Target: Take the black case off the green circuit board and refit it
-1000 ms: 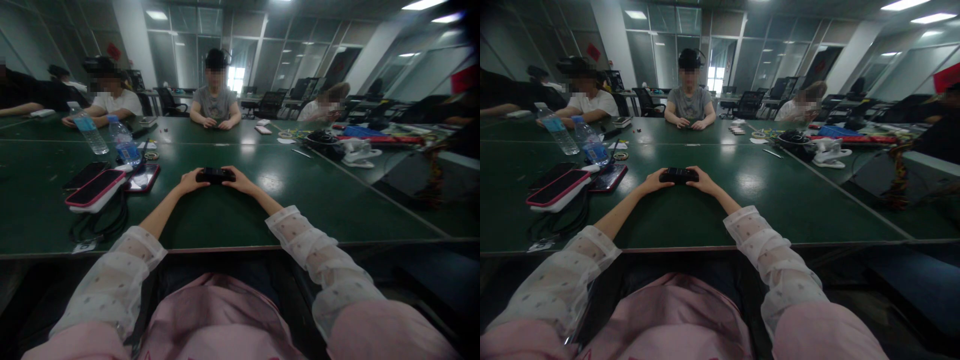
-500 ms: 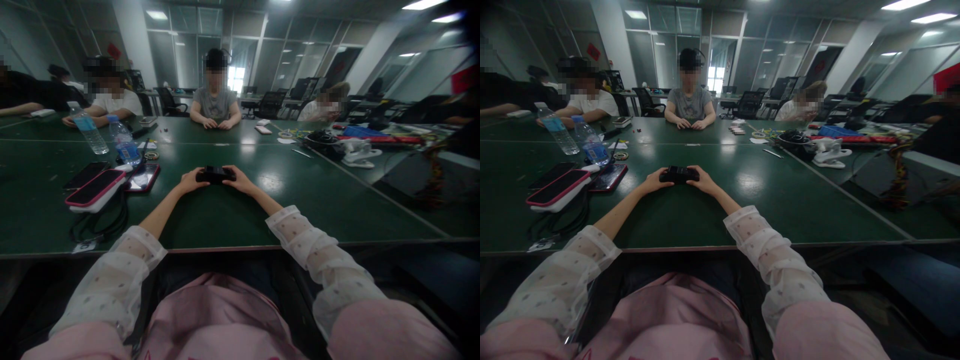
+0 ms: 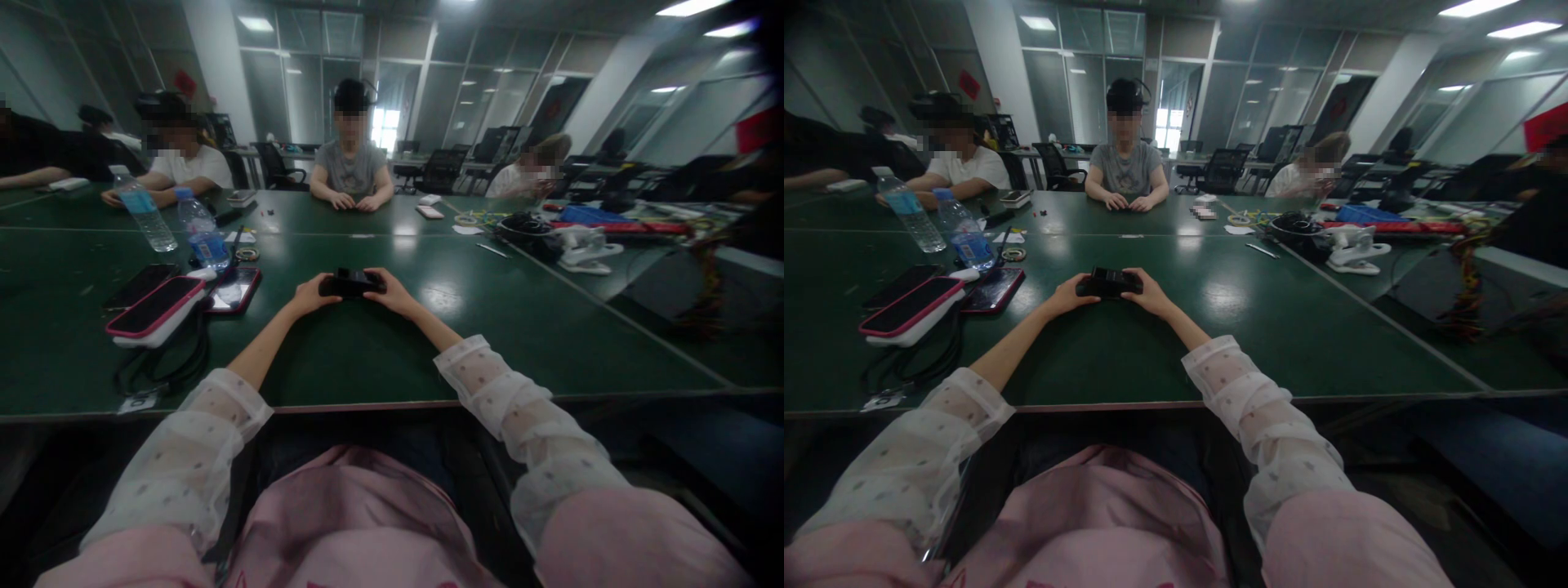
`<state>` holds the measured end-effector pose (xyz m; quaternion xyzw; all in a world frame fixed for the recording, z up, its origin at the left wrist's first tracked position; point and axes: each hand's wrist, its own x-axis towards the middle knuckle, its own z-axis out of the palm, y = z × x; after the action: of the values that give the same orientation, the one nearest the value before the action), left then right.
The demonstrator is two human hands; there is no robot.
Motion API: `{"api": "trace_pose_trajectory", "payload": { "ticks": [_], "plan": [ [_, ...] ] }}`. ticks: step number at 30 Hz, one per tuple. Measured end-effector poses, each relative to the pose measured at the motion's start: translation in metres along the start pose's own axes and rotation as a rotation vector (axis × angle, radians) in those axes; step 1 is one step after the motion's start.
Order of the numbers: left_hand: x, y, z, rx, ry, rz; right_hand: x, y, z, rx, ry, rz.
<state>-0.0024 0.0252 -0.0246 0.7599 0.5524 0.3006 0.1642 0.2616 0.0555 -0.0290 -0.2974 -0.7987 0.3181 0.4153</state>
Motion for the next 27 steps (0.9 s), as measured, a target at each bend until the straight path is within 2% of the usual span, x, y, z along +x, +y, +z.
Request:
{"api": "trace_pose_trajectory", "payload": {
  "ticks": [7,21,27],
  "plan": [
    [0.001,-0.003,0.001,-0.017,-0.003,0.0,0.002,-0.007,-0.003,0.034,0.008,-0.012],
    [-0.001,0.004,-0.002,-0.013,-0.022,-0.03,0.003,-0.017,-0.008,0.062,0.022,0.015],
    [-0.001,0.002,-0.002,-0.019,-0.029,-0.014,0.006,-0.014,-0.014,0.118,0.095,0.005]
  ]
}}
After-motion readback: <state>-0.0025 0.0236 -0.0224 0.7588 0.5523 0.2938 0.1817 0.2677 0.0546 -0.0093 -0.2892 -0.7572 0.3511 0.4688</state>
